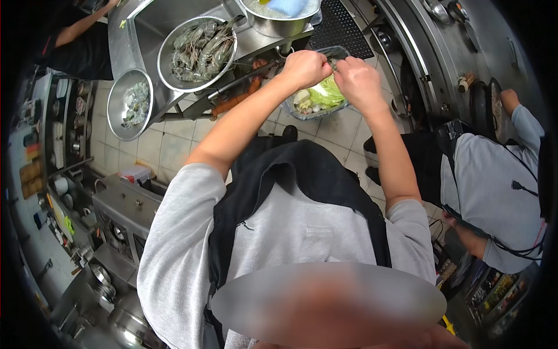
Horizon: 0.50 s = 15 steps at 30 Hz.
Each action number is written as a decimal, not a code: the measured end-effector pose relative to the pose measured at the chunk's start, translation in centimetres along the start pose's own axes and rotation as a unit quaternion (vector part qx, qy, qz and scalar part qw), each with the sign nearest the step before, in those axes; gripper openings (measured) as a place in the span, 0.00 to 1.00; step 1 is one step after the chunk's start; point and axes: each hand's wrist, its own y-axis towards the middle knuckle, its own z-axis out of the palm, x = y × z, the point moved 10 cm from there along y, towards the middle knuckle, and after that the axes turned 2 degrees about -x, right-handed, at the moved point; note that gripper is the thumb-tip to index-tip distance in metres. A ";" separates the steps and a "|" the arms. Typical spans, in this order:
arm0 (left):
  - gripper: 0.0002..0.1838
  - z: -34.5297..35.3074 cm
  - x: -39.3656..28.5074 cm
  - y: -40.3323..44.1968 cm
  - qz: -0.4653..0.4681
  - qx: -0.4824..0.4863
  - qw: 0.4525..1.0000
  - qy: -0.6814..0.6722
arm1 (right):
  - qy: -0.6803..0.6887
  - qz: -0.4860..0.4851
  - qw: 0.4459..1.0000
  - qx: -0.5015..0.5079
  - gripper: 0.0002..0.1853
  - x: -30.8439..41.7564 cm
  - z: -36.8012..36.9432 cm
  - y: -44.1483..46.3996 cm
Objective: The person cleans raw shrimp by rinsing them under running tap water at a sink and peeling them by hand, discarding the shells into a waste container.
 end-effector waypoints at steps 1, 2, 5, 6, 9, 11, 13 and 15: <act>0.15 0.4 0.5 0.3 -0.025 -0.005 0.999 0.034 | -0.015 0.026 1.000 0.001 0.08 -0.3 0.4 -0.2; 0.15 0.8 1.4 0.5 -0.050 -0.010 0.996 0.067 | -0.015 0.027 1.000 0.001 0.08 -0.3 0.4 -0.3; 0.19 3.7 6.3 0.0 -0.122 0.082 0.984 0.096 | -0.026 0.091 0.995 -0.005 0.06 -2.0 0.0 -0.7; 0.21 4.2 6.6 -0.5 -0.117 0.106 0.983 0.096 | 0.058 0.154 0.986 -0.022 0.08 -3.6 0.2 -1.3; 0.21 3.4 4.6 -1.3 -0.116 0.013 0.982 -0.146 | 0.331 0.327 0.885 -0.016 0.14 -7.7 4.3 -3.9; 0.21 4.0 3.9 -1.0 -0.098 -0.003 0.972 -0.211 | 0.503 0.421 0.755 0.010 0.16 -8.2 8.1 -6.0; 0.21 4.6 3.7 -1.0 -0.101 0.002 0.950 -0.295 | 0.602 0.432 0.671 0.007 0.16 -7.5 9.9 -6.4; 0.20 3.8 3.6 -1.4 -0.082 -0.050 0.949 -0.299 | 0.638 0.438 0.634 -0.004 0.17 -6.6 10.6 -6.3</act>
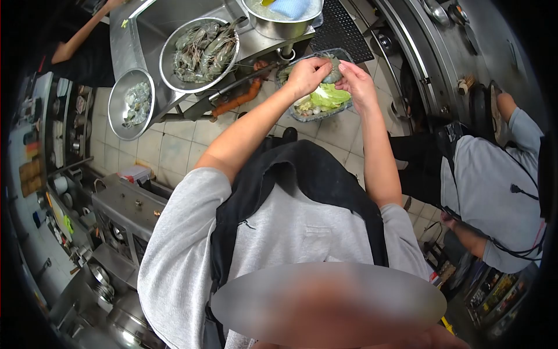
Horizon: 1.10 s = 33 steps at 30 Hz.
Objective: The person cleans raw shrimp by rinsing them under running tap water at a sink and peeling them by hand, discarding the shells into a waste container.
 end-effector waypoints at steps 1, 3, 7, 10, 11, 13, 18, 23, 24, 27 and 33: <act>0.20 -0.9 -0.6 -0.1 0.034 -0.040 0.999 -0.009 | 0.052 0.014 0.999 0.001 0.19 -0.5 0.5 0.0; 0.19 -2.0 -1.6 -0.3 0.051 -0.055 0.997 0.028 | 0.039 0.005 0.999 -0.022 0.19 -1.0 1.0 0.2; 0.15 -2.6 -2.4 -0.4 0.051 -0.035 0.995 0.081 | -0.021 0.003 0.997 -0.074 0.16 -0.7 1.6 0.1; 0.12 -2.5 -4.0 -0.4 0.108 -0.021 0.975 0.196 | -0.119 -0.012 0.991 -0.054 0.12 -1.7 1.0 1.4; 0.13 -2.5 -4.1 -0.4 0.108 -0.019 0.971 0.214 | -0.192 -0.036 0.979 -0.061 0.13 -1.2 1.1 1.7; 0.15 -2.2 -3.8 -0.2 0.084 -0.008 0.965 0.249 | -0.189 -0.077 0.977 -0.063 0.16 -0.6 1.5 1.4; 0.17 -1.9 -4.7 0.1 0.074 0.014 0.959 0.274 | -0.239 -0.120 0.959 -0.090 0.15 0.5 1.0 1.8; 0.16 -1.9 -5.3 0.6 0.093 -0.015 0.957 0.273 | -0.191 -0.161 0.964 -0.092 0.15 0.2 0.4 3.0; 0.16 -1.8 -5.3 0.6 0.100 -0.018 0.957 0.273 | -0.191 -0.161 0.964 -0.090 0.15 0.1 0.5 3.0; 0.15 -1.5 -4.9 0.6 0.095 -0.016 0.954 0.283 | -0.179 -0.137 0.968 -0.109 0.16 -0.2 0.4 2.6; 0.16 -2.1 -3.2 0.7 0.051 -0.024 0.968 0.245 | -0.132 -0.128 0.978 -0.095 0.18 -0.1 1.6 1.4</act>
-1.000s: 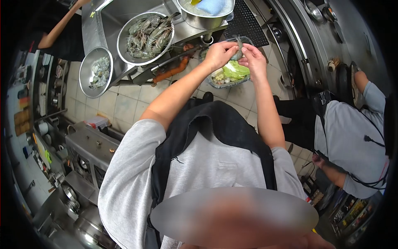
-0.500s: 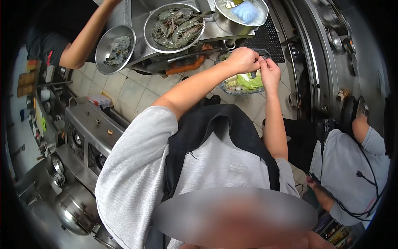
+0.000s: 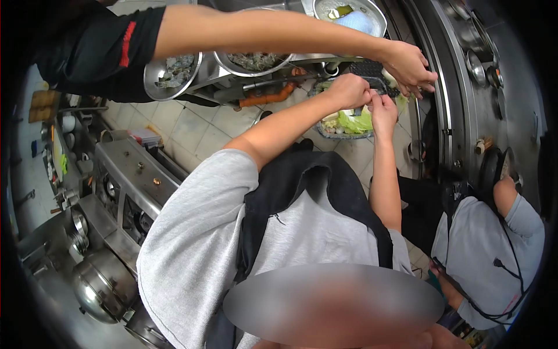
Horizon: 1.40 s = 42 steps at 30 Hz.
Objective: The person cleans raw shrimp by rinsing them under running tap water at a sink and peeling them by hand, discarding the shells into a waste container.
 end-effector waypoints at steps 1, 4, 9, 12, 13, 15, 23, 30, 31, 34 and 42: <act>0.16 -0.1 0.5 0.1 -0.020 -0.003 0.999 -0.025 | -0.012 0.010 1.000 -0.002 0.18 -0.2 -0.2 0.1; 0.19 0.7 0.8 0.0 0.000 0.032 0.999 -0.020 | -0.068 -0.011 0.997 0.022 0.20 0.0 0.1 0.8; 0.16 0.2 1.3 -0.2 -0.068 0.057 0.995 -0.055 | 0.001 -0.015 0.999 0.044 0.15 0.7 1.5 0.9; 0.16 -0.5 1.9 -0.3 -0.057 0.035 0.996 -0.062 | 0.062 0.053 0.996 0.037 0.12 -0.6 1.7 0.8; 0.16 -0.5 2.0 -0.1 -0.045 0.013 0.996 -0.082 | 0.065 0.041 0.995 0.064 0.11 -0.7 2.3 1.2; 0.15 -0.4 2.9 0.2 -0.031 0.028 0.995 -0.094 | 0.120 0.073 0.984 0.106 0.08 -1.4 2.0 1.2; 0.12 -3.7 1.7 -0.1 -0.020 -0.071 0.993 -0.089 | -0.041 0.012 0.999 0.015 0.12 2.3 1.0 2.3; 0.11 -3.2 0.8 0.1 0.002 -0.016 0.989 -0.147 | 0.070 0.077 0.991 0.088 0.13 2.7 2.5 1.1; 0.12 -2.8 0.9 -0.1 -0.022 0.000 0.983 -0.184 | 0.081 0.088 0.989 0.091 0.09 2.7 2.5 0.7; 0.11 -1.2 2.4 0.4 -0.062 0.005 0.976 -0.211 | 0.095 0.080 0.991 0.042 0.10 1.4 1.8 0.1; 0.08 3.0 3.8 -0.1 -0.231 -0.024 0.818 -0.527 | 0.091 -0.014 0.994 -0.051 0.10 3.6 -0.8 -0.7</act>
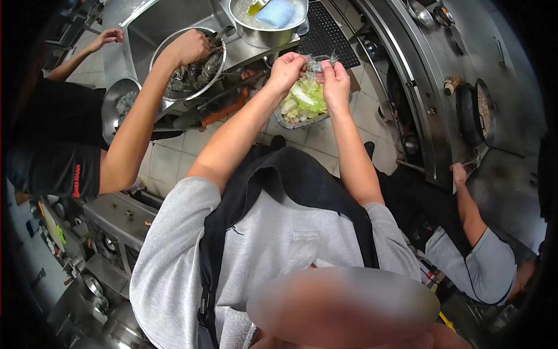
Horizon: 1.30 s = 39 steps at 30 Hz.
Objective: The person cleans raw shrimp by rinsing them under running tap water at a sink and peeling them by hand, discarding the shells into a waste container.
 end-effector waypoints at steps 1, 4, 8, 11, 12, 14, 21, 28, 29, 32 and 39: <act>0.08 0.3 0.1 0.1 0.001 0.007 1.000 -0.031 | -0.003 0.001 1.000 0.001 0.10 -0.1 -0.1 0.1; 0.05 1.9 -0.1 -0.7 -0.049 0.075 0.979 -0.181 | 0.088 0.068 0.994 0.000 0.09 -2.0 -0.5 0.9; 0.06 -1.0 -1.0 1.4 0.072 0.011 0.996 0.059 | 0.100 0.100 0.990 -0.018 0.14 -4.2 -3.5 2.4; 0.15 -1.0 -2.6 1.2 0.257 -0.040 0.829 0.495 | 0.069 0.087 0.994 0.010 0.12 -4.5 -2.7 2.0; 0.17 -0.4 -2.2 1.7 0.246 -0.018 0.780 0.575 | 0.032 0.074 0.997 0.015 0.12 -4.4 -2.3 2.0; 0.22 -0.2 -0.2 2.3 0.131 0.031 0.825 0.549 | -0.002 0.056 0.998 0.026 0.13 -3.9 -1.6 1.9; 0.28 2.0 -2.8 -0.4 0.267 0.079 0.843 0.460 | -0.128 0.020 0.990 0.059 0.11 -5.0 -0.1 1.1; 0.21 4.0 -1.6 -2.0 0.282 0.173 0.752 0.570 | -0.018 0.211 0.967 0.142 0.07 -8.1 0.7 -0.6; 0.20 3.8 -1.1 -1.8 0.280 0.165 0.759 0.564 | -0.061 0.200 0.964 0.162 0.07 -8.1 1.0 -0.6; 0.21 3.2 -0.6 -1.4 0.281 0.140 0.789 0.528 | -0.074 0.190 0.964 0.170 0.07 -7.9 1.6 -0.8; 0.19 1.1 -1.9 -0.9 0.213 0.102 0.850 0.471 | -0.125 0.150 0.967 0.163 0.09 -5.3 2.3 -0.3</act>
